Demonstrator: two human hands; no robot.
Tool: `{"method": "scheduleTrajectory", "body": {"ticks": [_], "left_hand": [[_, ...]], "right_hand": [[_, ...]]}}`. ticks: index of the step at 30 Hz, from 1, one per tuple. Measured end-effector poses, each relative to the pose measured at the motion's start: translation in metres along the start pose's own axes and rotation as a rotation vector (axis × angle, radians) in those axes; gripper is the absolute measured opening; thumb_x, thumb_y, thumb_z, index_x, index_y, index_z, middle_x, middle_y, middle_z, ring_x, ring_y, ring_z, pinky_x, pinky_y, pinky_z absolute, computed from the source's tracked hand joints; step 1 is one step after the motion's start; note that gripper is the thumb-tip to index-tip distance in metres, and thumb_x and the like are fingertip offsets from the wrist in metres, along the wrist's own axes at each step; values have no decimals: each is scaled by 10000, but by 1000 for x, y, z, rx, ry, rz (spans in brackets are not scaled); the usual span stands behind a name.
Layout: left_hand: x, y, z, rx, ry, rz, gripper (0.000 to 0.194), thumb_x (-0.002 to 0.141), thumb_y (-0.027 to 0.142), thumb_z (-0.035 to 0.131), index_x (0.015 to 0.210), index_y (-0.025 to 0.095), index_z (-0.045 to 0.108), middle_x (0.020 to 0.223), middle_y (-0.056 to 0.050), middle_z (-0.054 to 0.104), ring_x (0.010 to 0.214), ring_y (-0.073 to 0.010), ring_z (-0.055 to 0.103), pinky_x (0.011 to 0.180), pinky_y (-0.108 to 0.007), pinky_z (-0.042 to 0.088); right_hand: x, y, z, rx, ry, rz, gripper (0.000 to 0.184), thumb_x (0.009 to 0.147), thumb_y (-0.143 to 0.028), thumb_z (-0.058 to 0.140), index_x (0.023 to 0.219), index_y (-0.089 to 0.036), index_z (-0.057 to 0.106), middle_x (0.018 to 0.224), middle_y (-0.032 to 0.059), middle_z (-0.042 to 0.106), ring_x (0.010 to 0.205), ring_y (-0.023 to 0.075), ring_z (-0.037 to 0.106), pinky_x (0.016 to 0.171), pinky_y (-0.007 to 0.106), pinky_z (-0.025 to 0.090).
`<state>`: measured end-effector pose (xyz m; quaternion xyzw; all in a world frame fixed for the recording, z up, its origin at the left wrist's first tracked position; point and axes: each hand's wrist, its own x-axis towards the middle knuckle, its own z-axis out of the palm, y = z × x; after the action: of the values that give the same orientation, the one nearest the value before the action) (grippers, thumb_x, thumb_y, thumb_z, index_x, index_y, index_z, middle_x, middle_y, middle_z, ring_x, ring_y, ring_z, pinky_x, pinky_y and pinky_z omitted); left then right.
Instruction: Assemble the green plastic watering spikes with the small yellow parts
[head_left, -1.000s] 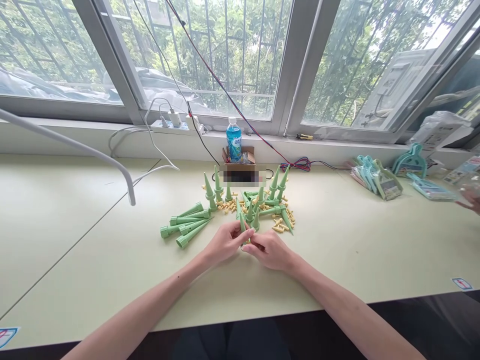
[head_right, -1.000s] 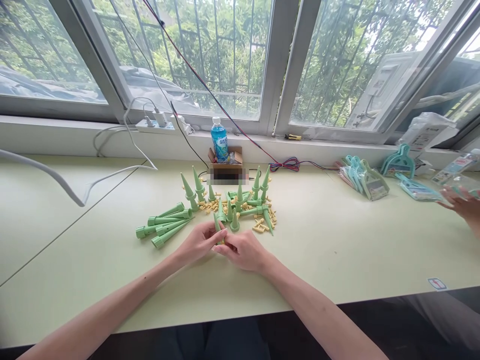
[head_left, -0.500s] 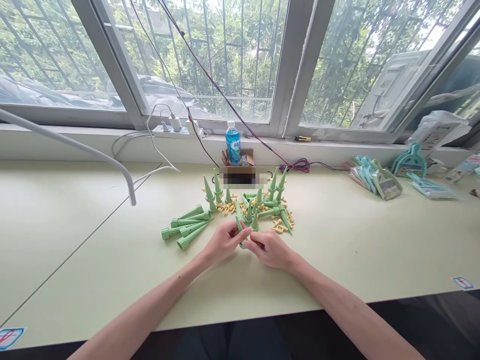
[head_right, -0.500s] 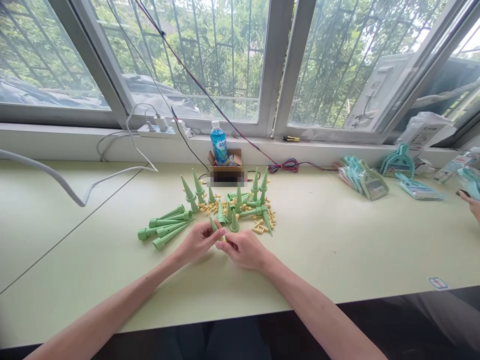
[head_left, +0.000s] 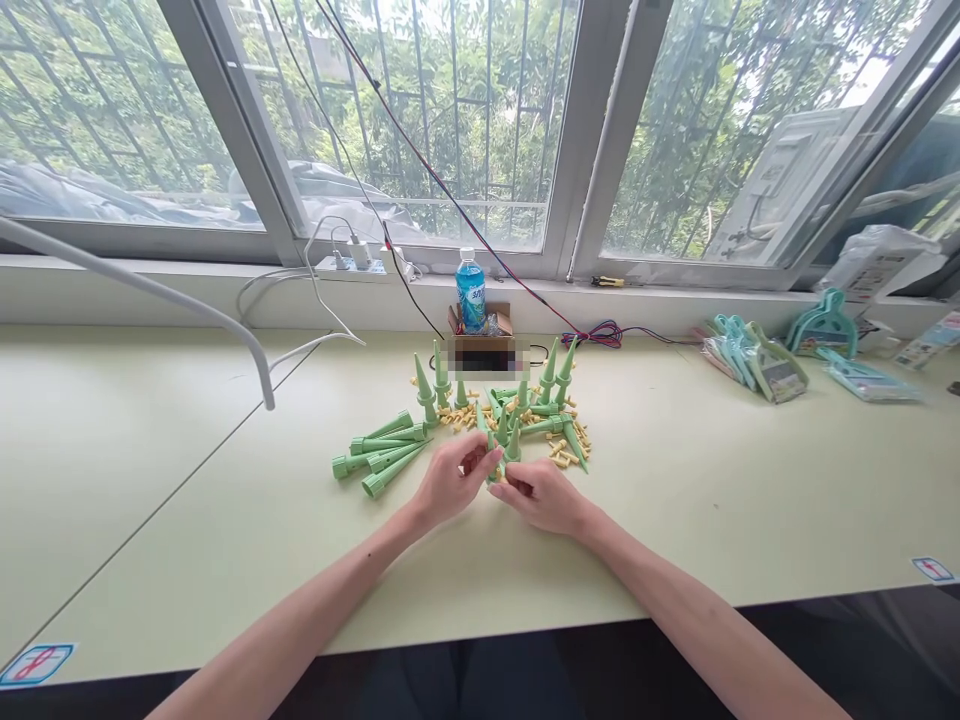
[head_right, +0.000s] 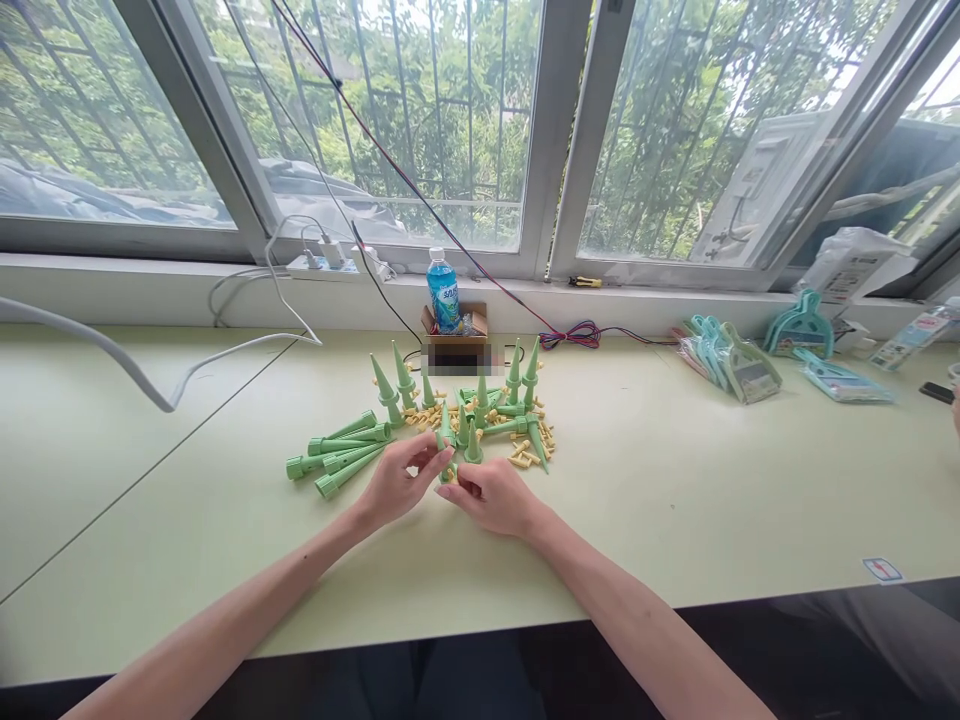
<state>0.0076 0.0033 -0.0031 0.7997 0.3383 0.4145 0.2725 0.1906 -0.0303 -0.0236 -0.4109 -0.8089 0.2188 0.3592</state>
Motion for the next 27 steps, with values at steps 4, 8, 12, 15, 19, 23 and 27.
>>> {"method": "scheduleTrajectory", "body": {"ticks": [4, 8, 12, 15, 19, 23, 27], "left_hand": [[1, 1, -1, 46, 36, 32, 382, 965, 358, 512, 658, 192, 356, 593, 47, 366, 545, -102, 310, 524, -233, 278], [1, 1, -1, 103, 61, 52, 386, 970, 341, 502, 650, 196, 342, 594, 42, 361, 549, -111, 316, 531, -244, 274], [2, 4, 0, 160, 112, 49, 393, 971, 336, 487, 638, 199, 332, 596, 36, 355, 554, -121, 319, 543, -255, 288], [3, 8, 1, 156, 167, 13, 380, 966, 334, 491, 641, 200, 345, 594, 37, 357, 546, -119, 324, 544, -257, 296], [4, 10, 2, 144, 233, -51, 360, 953, 359, 505, 649, 201, 394, 572, 39, 375, 526, -115, 335, 536, -255, 308], [5, 8, 1, 173, 277, -91, 328, 933, 390, 529, 672, 202, 461, 528, 50, 374, 495, -114, 340, 532, -250, 328], [8, 5, -2, 204, 324, -94, 324, 931, 405, 533, 684, 202, 486, 525, 49, 399, 488, -113, 357, 539, -248, 337]], "right_hand": [[-1, 2, -1, 48, 0, 4, 484, 930, -453, 530, 611, -206, 263, 539, -76, 248, 511, 79, 214, 496, 224, 225], [-3, 4, 0, 53, -3, 10, 477, 929, -448, 535, 609, -205, 278, 539, -76, 263, 511, 78, 239, 505, 225, 235], [-3, 6, 1, 39, -19, 29, 474, 936, -444, 520, 600, -205, 286, 536, -74, 270, 509, 81, 246, 507, 229, 237], [-4, 6, 1, 26, -19, 33, 467, 933, -424, 523, 597, -203, 285, 535, -74, 266, 509, 82, 243, 507, 230, 236], [-4, 7, 1, 18, -17, 43, 455, 932, -404, 522, 598, -202, 286, 535, -75, 262, 508, 82, 241, 507, 231, 233], [-4, 7, 1, 11, -20, 51, 457, 929, -406, 521, 596, -205, 281, 537, -75, 256, 507, 82, 241, 509, 234, 233], [-4, 7, 1, 14, -23, 52, 456, 927, -404, 525, 599, -205, 280, 536, -75, 264, 507, 82, 247, 511, 234, 235]]}}
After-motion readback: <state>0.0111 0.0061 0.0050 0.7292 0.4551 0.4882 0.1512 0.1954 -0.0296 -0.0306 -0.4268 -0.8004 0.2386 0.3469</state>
